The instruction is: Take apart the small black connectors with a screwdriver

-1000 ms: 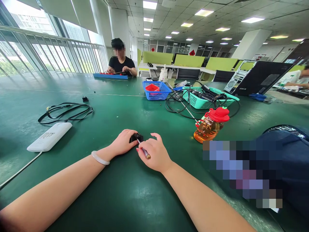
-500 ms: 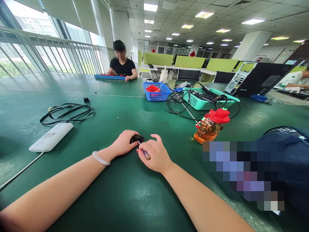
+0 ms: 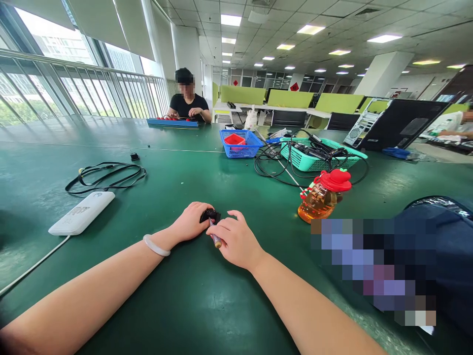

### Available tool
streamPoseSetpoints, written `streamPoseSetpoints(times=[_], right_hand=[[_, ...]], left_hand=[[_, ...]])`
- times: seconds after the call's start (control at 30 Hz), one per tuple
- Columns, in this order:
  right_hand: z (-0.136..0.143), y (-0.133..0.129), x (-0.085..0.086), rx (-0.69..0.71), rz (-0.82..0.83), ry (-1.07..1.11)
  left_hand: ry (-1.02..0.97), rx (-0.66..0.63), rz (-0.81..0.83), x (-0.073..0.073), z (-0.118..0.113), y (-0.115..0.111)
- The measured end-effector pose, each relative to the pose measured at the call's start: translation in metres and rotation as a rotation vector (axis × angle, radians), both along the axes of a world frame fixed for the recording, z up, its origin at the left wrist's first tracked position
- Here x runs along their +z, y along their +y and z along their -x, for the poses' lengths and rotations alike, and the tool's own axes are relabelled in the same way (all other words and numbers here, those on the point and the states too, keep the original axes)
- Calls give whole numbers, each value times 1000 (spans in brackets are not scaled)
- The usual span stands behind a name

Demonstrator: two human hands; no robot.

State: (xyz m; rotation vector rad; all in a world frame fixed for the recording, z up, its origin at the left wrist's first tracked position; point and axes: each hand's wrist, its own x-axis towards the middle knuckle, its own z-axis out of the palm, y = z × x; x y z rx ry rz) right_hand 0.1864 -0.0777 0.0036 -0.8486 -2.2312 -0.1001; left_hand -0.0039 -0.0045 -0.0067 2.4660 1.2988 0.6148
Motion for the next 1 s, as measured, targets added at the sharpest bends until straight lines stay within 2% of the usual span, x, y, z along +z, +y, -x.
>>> streamPoseSetpoints(times=[0.27,0.73,1.0], right_hand=[[2,-4,6,-77,-31,56],[4,-5,9,-94,-101,90],[8,-11,12,-98,-137,-62]], left_hand=[[-9,0,-3,0,-1,-1],[8,3,-7,1,0,-2],[3,7,-26,-2,-1,0]])
